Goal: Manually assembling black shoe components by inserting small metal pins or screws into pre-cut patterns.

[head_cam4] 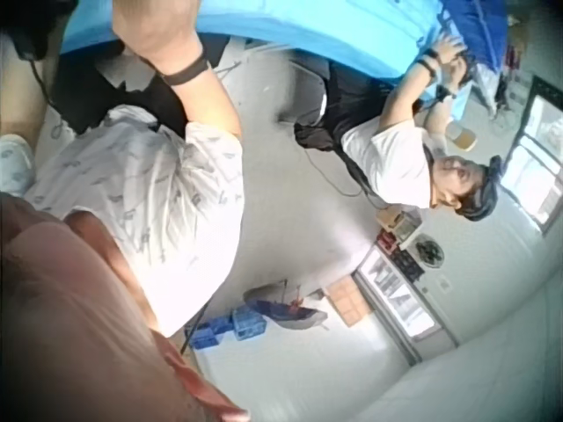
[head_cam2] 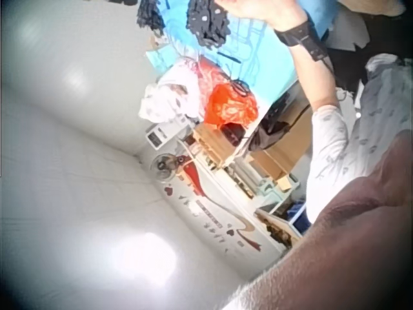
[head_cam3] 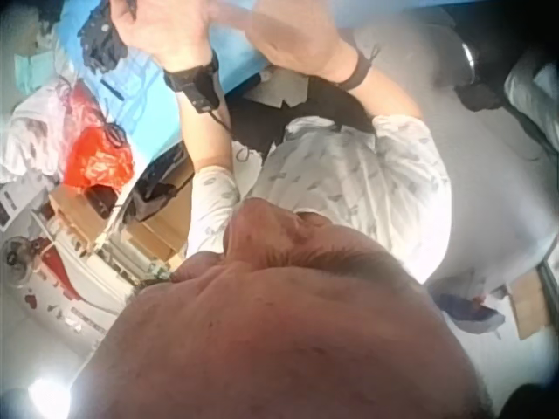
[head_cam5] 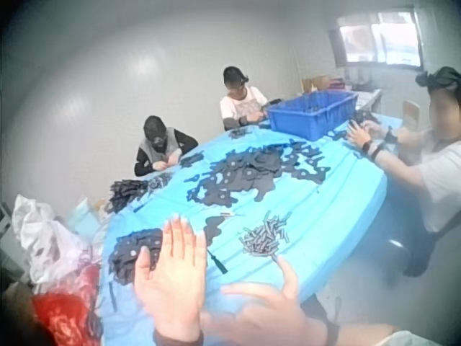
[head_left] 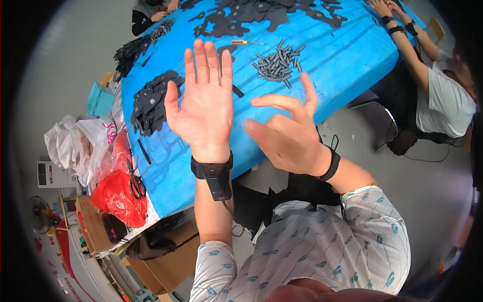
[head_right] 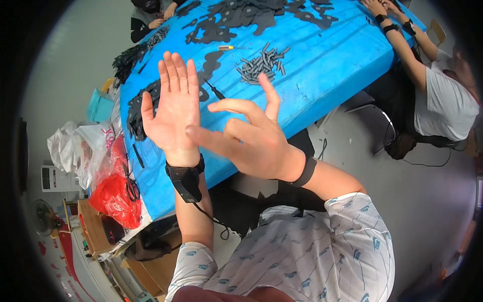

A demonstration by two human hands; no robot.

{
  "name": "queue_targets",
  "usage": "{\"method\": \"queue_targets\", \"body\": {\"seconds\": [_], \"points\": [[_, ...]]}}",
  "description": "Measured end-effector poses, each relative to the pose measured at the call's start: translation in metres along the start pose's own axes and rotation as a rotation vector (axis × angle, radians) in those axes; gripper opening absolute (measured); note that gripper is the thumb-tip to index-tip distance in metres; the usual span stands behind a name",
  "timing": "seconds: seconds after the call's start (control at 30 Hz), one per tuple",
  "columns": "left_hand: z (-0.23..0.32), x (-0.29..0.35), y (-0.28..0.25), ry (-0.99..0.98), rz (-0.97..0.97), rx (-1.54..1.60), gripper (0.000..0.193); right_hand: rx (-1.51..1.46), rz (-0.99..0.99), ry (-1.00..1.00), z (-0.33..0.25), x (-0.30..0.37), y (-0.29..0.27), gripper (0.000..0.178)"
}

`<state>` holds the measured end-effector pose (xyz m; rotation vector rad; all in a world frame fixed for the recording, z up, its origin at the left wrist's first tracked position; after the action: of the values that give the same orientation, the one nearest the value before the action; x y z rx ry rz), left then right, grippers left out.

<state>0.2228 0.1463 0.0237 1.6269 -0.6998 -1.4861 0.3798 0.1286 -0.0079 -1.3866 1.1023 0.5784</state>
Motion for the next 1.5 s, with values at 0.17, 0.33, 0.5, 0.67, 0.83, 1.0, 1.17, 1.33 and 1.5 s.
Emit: {"method": "queue_targets", "body": {"seconds": [0.17,0.33,0.5,0.67,0.83,1.0,1.17,1.33,1.5], "points": [[-0.004,0.005,0.012,0.0,-0.085,-0.026,0.054,-0.235,-0.436,0.153,-0.013,0.003,-0.013,0.055],[-0.006,0.012,0.008,0.017,-0.097,-0.016,0.053,-0.358,-0.677,0.316,-0.008,0.022,0.0,0.086],[-0.016,0.013,-0.001,-0.015,-0.042,-0.053,0.053,-0.469,-0.682,0.36,0.009,0.027,0.027,0.082],[-0.026,0.009,-0.011,-0.078,-0.083,-0.083,0.056,-0.879,-0.64,0.539,0.024,0.02,0.031,0.052],[-0.027,0.007,-0.035,-0.175,-0.244,-0.275,0.058,-1.018,-0.416,0.442,0.04,0.041,0.062,0.037],[-0.029,0.009,-0.032,-0.294,-0.287,-0.406,0.056,-1.024,-0.326,0.354,0.043,0.045,0.074,0.034],[-0.021,0.027,-0.05,-0.344,-0.096,-0.843,0.046,-1.052,-0.635,0.602,0.045,0.059,0.072,0.03],[-0.017,0.049,-0.066,-0.572,-0.039,-1.262,0.03,-0.86,-0.449,0.565,0.053,0.085,0.059,0.024],[0.035,0.055,-0.112,-0.774,-0.166,-1.542,0.017,-0.821,-0.449,0.509,0.054,0.086,0.065,0.023]]}}
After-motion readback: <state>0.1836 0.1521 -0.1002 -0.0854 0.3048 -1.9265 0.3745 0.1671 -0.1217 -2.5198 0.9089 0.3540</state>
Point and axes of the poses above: each hand's wrist, its own x-axis away from the middle knuckle, its own y-axis out of the palm, z = x × y, the point moved 1 cm from there along -x, towards the middle knuckle, and after that the axes turned 15 degrees about -z, right-handed, at the moved point
